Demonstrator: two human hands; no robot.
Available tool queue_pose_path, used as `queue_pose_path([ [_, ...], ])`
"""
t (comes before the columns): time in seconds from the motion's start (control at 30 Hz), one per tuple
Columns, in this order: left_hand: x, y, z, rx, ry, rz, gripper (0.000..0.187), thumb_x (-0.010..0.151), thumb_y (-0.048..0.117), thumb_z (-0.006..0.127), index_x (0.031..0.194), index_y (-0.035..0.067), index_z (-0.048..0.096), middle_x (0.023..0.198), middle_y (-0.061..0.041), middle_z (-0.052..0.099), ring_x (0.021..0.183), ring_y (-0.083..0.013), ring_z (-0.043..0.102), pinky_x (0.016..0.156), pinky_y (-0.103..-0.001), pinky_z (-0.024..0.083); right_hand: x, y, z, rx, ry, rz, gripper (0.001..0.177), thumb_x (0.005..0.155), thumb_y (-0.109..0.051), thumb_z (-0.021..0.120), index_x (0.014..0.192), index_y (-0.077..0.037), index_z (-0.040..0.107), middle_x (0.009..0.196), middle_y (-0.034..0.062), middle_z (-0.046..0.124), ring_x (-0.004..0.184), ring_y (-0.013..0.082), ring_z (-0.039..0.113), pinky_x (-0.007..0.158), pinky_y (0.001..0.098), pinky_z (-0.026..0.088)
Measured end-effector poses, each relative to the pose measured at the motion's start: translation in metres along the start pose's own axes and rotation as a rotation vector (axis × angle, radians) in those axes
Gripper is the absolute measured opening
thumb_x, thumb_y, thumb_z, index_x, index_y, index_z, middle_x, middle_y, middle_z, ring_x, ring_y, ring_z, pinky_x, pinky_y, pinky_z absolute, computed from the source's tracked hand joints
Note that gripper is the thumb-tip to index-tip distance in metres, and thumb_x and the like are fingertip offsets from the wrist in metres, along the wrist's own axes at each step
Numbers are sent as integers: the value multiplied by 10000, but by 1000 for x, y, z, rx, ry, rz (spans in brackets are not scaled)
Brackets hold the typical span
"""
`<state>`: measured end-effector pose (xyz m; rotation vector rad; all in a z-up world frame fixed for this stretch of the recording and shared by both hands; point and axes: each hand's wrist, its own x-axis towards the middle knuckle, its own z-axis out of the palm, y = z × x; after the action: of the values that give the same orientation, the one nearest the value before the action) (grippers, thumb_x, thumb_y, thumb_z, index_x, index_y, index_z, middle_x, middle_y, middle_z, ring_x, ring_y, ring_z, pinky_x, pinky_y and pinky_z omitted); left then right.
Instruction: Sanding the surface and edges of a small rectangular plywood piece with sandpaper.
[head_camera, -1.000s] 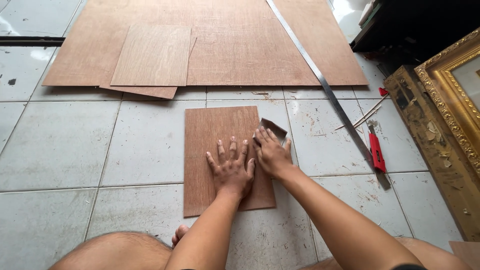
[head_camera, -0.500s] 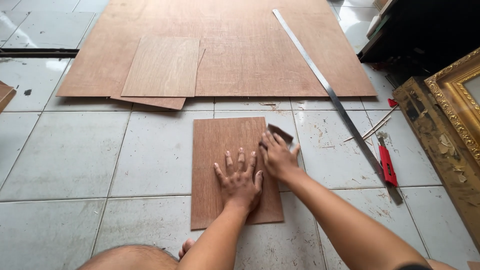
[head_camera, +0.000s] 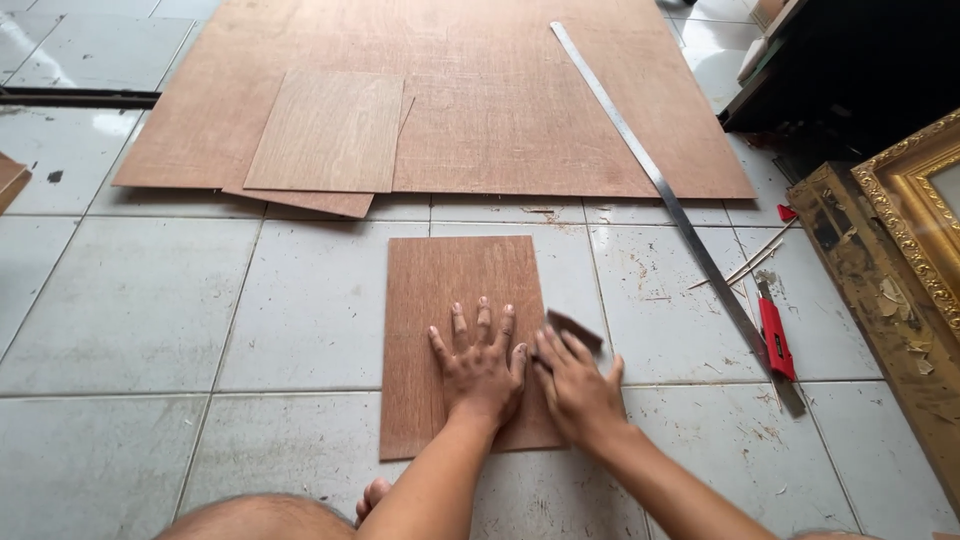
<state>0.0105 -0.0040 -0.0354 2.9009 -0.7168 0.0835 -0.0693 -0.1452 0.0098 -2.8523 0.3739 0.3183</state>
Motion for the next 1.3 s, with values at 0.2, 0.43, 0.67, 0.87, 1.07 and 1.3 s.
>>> queue_pose_path([
  [0.2, -2, 3, -29, -81, -175, -81, 694, 1104, 614, 406, 1756, 384, 348, 1844, -47, 290, 1708, -469, 152, 1293, -834, 70, 178, 22, 9, -91, 70, -11, 552, 1226, -479, 331, 1752, -316, 369, 1853, -57, 351, 1681, 253, 325, 1060, 996, 310],
  [0.43, 0, 5, -35, -96, -198, -80, 690, 1112, 609, 388, 1758, 373, 337, 1842, -41, 270, 1712, -455, 137, 1307, -821, 72, 166, 12, -13, -104, 11, -13, 625, 1173, -370, 425, 1781, -272, 320, 1891, -58, 245, 1703, 307, 250, 1090, 996, 326],
  [0.67, -4, 5, -23, -89, -94, -84, 688, 1075, 595, 461, 1726, 381, 401, 1818, -45, 328, 1692, -466, 190, 1285, -838, 109, 22, -10, -23, -149, -80, 8, 588, 1210, -446, 334, 1779, -309, 273, 1880, -76, 269, 1689, 263, 279, 1170, 867, 316],
  [0.87, -1, 6, -19, -73, -121, -79, 697, 1082, 606, 445, 1738, 380, 377, 1829, -40, 303, 1699, -465, 165, 1291, -841, 85, 145, 12, -4, -104, 11, -2, 598, 1216, -470, 363, 1774, -257, 329, 1890, -37, 271, 1673, 328, 290, 1097, 941, 312],
  [1.07, -2, 3, -47, -93, -227, -74, 693, 1114, 597, 391, 1762, 359, 331, 1847, -48, 258, 1712, -469, 125, 1295, -841, 71, 202, 18, -12, -133, -13, -22, 640, 1205, -499, 384, 1800, -306, 248, 1902, -104, 181, 1700, 312, 226, 1120, 962, 313],
  [1.3, 39, -29, -6, -87, -223, 103, 510, 1073, 493, 482, 1559, 382, 594, 1734, 35, 467, 1685, -398, 303, 1290, -811, 195, 119, 15, -26, -209, -70, 67, 676, 1181, -378, 441, 1809, -264, 220, 1915, -40, 153, 1708, 340, 204, 1127, 960, 309],
])
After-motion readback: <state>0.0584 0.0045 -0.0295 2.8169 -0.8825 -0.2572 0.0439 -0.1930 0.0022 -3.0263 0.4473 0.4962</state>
